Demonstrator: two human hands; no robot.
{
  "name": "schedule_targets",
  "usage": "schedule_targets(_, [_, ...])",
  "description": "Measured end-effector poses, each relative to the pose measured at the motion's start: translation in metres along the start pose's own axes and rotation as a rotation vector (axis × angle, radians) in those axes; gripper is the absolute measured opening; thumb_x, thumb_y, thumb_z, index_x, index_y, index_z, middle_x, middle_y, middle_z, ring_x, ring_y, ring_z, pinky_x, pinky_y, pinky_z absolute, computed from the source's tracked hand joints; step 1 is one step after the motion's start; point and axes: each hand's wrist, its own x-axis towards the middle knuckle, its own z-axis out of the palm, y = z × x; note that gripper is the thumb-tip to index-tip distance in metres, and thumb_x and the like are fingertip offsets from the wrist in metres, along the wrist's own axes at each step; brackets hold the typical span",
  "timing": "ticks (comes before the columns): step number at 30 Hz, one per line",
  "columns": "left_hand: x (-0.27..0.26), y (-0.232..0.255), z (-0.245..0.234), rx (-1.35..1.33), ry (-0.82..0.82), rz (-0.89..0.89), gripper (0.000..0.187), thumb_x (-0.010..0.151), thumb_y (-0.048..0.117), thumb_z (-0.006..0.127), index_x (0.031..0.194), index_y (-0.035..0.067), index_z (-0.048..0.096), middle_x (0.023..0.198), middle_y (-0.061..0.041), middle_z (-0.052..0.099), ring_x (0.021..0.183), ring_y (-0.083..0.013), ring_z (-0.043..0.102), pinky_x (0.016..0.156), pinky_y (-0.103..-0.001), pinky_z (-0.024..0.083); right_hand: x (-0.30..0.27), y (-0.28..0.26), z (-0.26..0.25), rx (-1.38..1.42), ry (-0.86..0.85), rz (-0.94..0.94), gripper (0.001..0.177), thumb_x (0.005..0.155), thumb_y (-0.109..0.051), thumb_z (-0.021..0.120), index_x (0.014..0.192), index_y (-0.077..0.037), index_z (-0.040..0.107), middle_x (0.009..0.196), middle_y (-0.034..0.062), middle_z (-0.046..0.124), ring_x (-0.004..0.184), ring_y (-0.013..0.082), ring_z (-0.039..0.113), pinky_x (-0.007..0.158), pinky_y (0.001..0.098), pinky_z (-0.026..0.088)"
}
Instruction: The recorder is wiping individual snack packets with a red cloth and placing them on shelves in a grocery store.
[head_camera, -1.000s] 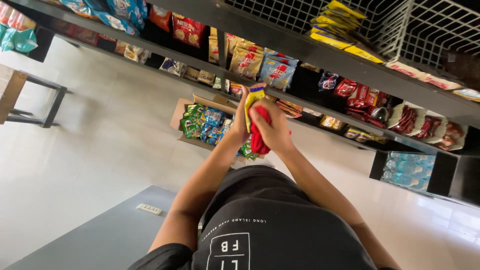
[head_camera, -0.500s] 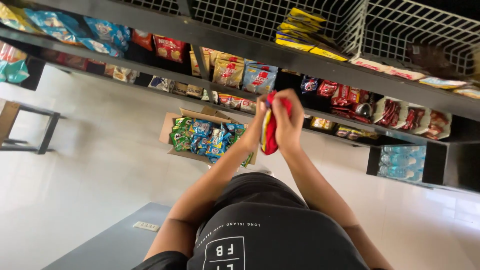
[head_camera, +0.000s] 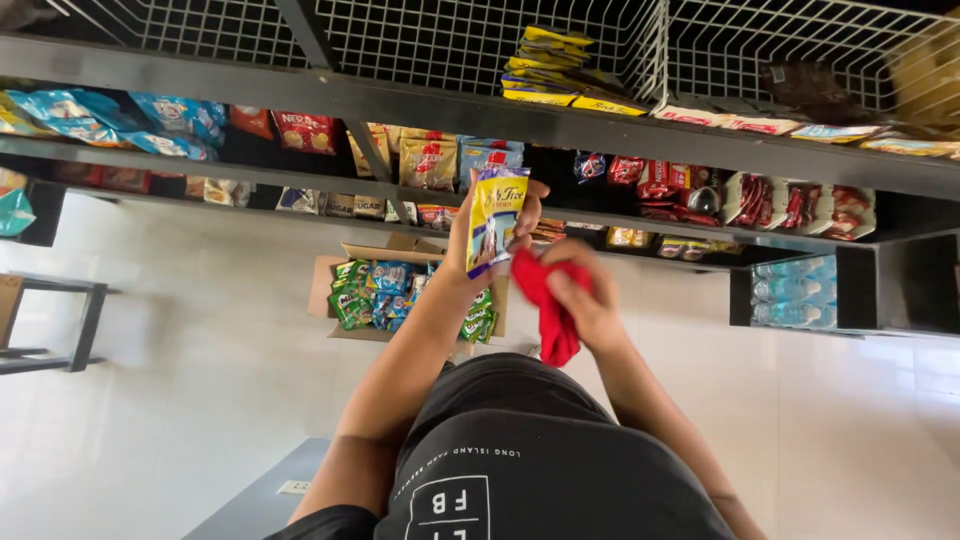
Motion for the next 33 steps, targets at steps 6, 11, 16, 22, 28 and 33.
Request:
schedule_targets(6, [-0.013, -0.033, 0.105, 0.31, 0.517, 0.019, 0.066, 0.105, 0.058, 0.045, 0.148, 0.007, 0.049, 0.144, -0.017, 0.056, 0.129, -0.0283, 0.053, 0.114, -0.039, 0.039, 0.037, -0.035, 0.03, -0.271, 0.184, -0.148, 0.065, 0.103, -0.057, 0.051, 0.139, -0.004, 0.046, 0.136, 0.0171, 0.047, 0.135, 0.0306, 0.043, 0.118, 0.0445, 0.026])
schedule_targets(11, [-0.003, -0.036, 0.043, 0.441, 0.658, 0.119, 0.057, 0.106, 0.057, 0.045, 0.138, 0.01, 0.052, 0.133, -0.02, 0.063, 0.123, -0.034, 0.061, 0.11, -0.044, 0.044, 0.009, -0.032, 0.055, -0.369, 0.099, 0.057, 0.07, 0.095, -0.043, 0.069, 0.14, 0.004, 0.041, 0.127, 0.032, 0.049, 0.125, 0.0522, 0.049, 0.109, 0.0618, 0.036])
schedule_targets(16, [-0.011, -0.014, 0.074, 1.308, 0.86, 0.015, 0.047, 0.104, 0.056, 0.047, 0.129, 0.017, 0.047, 0.126, -0.028, 0.063, 0.121, -0.0513, 0.059, 0.108, -0.06, 0.044, 0.003, -0.009, 0.043, 0.202, 0.154, 0.407, 0.061, 0.096, -0.015, 0.07, 0.146, -0.004, 0.035, 0.054, 0.0104, 0.06, 0.041, 0.0185, 0.062, 0.045, 0.0258, 0.051])
schedule_targets(22, [-0.023, -0.008, 0.016, 0.888, 0.608, -0.265, 0.052, 0.091, 0.047, 0.079, 0.121, 0.013, 0.053, 0.11, -0.015, 0.073, 0.102, -0.03, 0.073, 0.091, -0.049, 0.058, 0.005, 0.011, 0.003, 0.54, 0.341, 0.588, 0.043, 0.085, -0.005, 0.072, 0.127, -0.007, 0.063, 0.099, 0.0158, 0.071, 0.082, 0.0227, 0.069, 0.077, 0.0381, 0.057])
schedule_targets(28, [-0.021, -0.026, 0.042, 0.805, 0.815, -0.296, 0.055, 0.092, 0.053, 0.074, 0.129, 0.017, 0.057, 0.139, -0.017, 0.061, 0.143, -0.0408, 0.043, 0.112, -0.073, 0.024, 0.011, 0.013, -0.008, 0.034, 0.313, 0.645, 0.027, 0.083, -0.022, 0.083, 0.106, -0.013, 0.073, 0.056, 0.0064, 0.056, 0.036, 0.0191, 0.055, 0.042, 0.0251, 0.048])
schedule_targets(33, [-0.009, -0.06, 0.049, 0.843, 0.848, 0.057, 0.034, 0.104, 0.032, 0.061, 0.122, 0.004, 0.064, 0.094, -0.008, 0.067, 0.079, -0.0148, 0.067, 0.065, -0.027, 0.059, 0.007, 0.017, -0.023, -0.513, 0.452, -0.035, 0.005, 0.1, -0.014, 0.061, 0.104, -0.01, 0.06, 0.105, 0.0156, 0.061, 0.104, 0.0415, 0.061, 0.094, 0.0463, 0.045])
